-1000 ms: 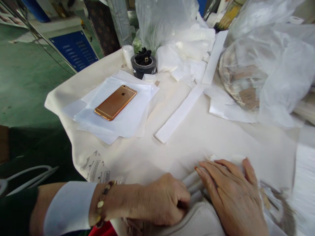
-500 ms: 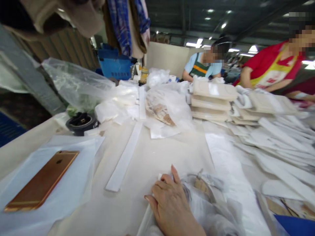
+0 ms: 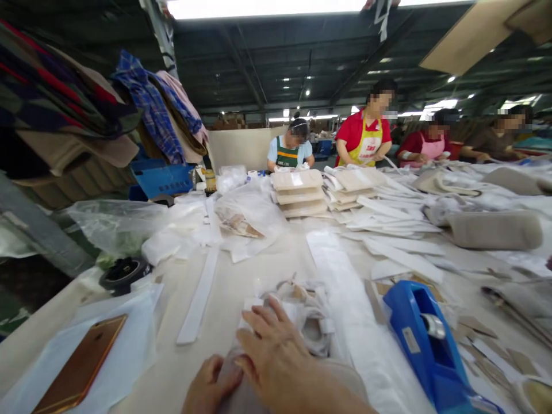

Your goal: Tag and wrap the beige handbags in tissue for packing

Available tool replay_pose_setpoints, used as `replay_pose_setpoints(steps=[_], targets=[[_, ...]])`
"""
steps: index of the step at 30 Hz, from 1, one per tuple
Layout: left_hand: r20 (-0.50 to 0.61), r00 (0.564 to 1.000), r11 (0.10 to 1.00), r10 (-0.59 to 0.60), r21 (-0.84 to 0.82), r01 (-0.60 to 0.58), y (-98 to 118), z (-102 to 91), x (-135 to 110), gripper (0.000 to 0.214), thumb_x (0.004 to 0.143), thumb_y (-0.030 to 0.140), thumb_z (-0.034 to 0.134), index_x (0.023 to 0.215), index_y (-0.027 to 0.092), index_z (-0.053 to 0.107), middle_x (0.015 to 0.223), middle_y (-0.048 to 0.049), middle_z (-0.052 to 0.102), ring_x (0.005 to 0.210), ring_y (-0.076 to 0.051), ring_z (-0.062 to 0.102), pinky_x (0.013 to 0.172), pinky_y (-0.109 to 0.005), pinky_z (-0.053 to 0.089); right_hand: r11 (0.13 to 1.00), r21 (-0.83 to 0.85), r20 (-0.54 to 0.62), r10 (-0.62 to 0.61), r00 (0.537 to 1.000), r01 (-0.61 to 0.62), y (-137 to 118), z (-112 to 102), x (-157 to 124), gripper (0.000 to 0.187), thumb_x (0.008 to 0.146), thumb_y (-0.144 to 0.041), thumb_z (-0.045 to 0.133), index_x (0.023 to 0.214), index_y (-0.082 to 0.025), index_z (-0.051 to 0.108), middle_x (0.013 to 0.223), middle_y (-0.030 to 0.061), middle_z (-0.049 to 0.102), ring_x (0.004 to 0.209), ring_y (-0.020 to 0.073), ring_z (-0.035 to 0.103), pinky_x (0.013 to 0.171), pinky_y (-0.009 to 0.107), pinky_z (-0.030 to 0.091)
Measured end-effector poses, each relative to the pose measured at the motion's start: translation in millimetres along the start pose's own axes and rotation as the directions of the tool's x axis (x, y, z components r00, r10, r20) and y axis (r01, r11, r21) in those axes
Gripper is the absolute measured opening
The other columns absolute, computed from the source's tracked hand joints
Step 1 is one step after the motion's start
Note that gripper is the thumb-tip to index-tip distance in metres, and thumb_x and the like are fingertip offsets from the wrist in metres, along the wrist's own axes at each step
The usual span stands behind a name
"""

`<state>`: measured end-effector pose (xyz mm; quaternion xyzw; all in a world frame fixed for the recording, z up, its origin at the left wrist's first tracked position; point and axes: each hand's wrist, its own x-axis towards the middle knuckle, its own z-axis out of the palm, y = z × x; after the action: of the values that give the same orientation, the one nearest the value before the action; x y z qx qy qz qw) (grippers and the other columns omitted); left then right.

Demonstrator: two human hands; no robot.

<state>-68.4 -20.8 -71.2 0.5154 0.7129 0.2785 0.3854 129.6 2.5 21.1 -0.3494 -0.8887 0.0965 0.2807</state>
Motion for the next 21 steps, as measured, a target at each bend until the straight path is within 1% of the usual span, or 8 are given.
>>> replay_pose_setpoints(steps=[2,4,7,9,10,13,18,21], targets=[[0.041,0.996,0.996,-0.074,-0.049,0.076,4,-1.4,0,0.050,0.055,0.065,0.063,0.072,0.018,0.055,0.073,-0.0046,0.064,0.080,-0.028,0.060,0.070,-0.033,0.044,0.987,-0.005,-0.062,0.159,0.985,-0.159,3,-23,-41,0.029,0.091,-0.029,0.047,0.116,-0.021,0.058,0.128,0.0074,0.056,0.122,0.0217,0.049,0.109,0.043,0.034],[0.075,0.991,0.986,-0.109,-0.115,0.117,13,-3.7,-5,0.054,0.056,0.062,0.064,0.082,0.016,0.057,0.082,-0.0073,0.066,0.084,-0.028,0.061,0.073,-0.034,0.044,0.931,-0.008,-0.148,0.360,0.921,-0.365,13,-26,-90,0.039,0.091,-0.029,0.044,0.127,-0.017,0.052,0.135,0.0135,0.050,0.126,0.0248,0.045,0.104,0.044,0.040],[0.132,0.981,0.973,-0.139,-0.166,0.160,30,-8.6,-15,0.051,0.062,0.057,0.064,0.087,0.013,0.058,0.086,-0.0083,0.068,0.087,-0.028,0.062,0.073,-0.033,0.044,0.721,0.135,-0.137,0.692,0.708,-0.679,28,-2,-158,0.055,0.089,-0.041,0.046,0.133,-0.009,0.045,0.138,0.0180,0.047,0.129,0.0281,0.042,0.105,0.044,0.040],[0.181,0.968,0.964,-0.173,-0.168,0.204,37,-12.2,-19,0.051,0.061,0.056,0.066,0.088,0.013,0.060,0.086,-0.0084,0.069,0.088,-0.028,0.063,0.071,-0.034,0.044,0.549,0.300,-0.056,0.827,0.560,-0.780,30,19,-183,0.060,0.089,-0.046,0.041,0.135,-0.007,0.041,0.136,0.0182,0.049,0.127,0.0272,0.044,0.106,0.042,0.038],[0.201,0.961,0.961,-0.189,-0.166,0.223,40,-13.9,-20,0.053,0.059,0.056,0.067,0.089,0.013,0.061,0.087,-0.0085,0.069,0.090,-0.029,0.062,0.071,-0.034,0.044,0.492,0.367,-0.010,0.851,0.525,-0.790,29,27,-188,0.061,0.089,-0.047,0.040,0.135,-0.006,0.041,0.136,0.0179,0.049,0.127,0.0263,0.044,0.107,0.040,0.036],[0.280,0.939,0.948,-0.199,-0.187,0.256,44,-18.7,-18,0.062,0.050,0.059,0.074,0.089,0.013,0.063,0.088,-0.0089,0.071,0.095,-0.030,0.062,0.073,-0.034,0.044,0.431,0.494,0.063,0.849,0.525,-0.756,24,35,-183,0.061,0.087,-0.049,0.041,0.130,-0.007,0.047,0.135,0.0171,0.050,0.128,0.0254,0.044,0.108,0.037,0.033],[0.493,0.856,0.861,-0.157,-0.356,0.363,46,-22.5,-13,0.055,0.045,0.056,0.079,0.075,0.012,0.066,0.076,-0.0104,0.071,0.085,-0.029,0.065,0.076,-0.033,0.049,0.338,0.674,0.078,0.852,0.518,-0.657,27,14,-158,0.060,0.079,-0.058,0.049,0.117,-0.014,0.059,0.113,0.0131,0.065,0.112,0.0284,0.057,0.098,0.041,0.042],[0.571,0.803,0.769,-0.170,-0.433,0.471,49,-19.9,-15,0.045,0.046,0.051,0.079,0.069,0.014,0.067,0.075,-0.0112,0.072,0.083,-0.031,0.067,0.079,-0.035,0.051,0.215,0.801,0.159,0.823,0.545,-0.558,31,2,-152,0.063,0.069,-0.061,0.058,0.108,-0.011,0.065,0.103,0.0137,0.069,0.104,0.0312,0.061,0.089,0.041,0.048]])
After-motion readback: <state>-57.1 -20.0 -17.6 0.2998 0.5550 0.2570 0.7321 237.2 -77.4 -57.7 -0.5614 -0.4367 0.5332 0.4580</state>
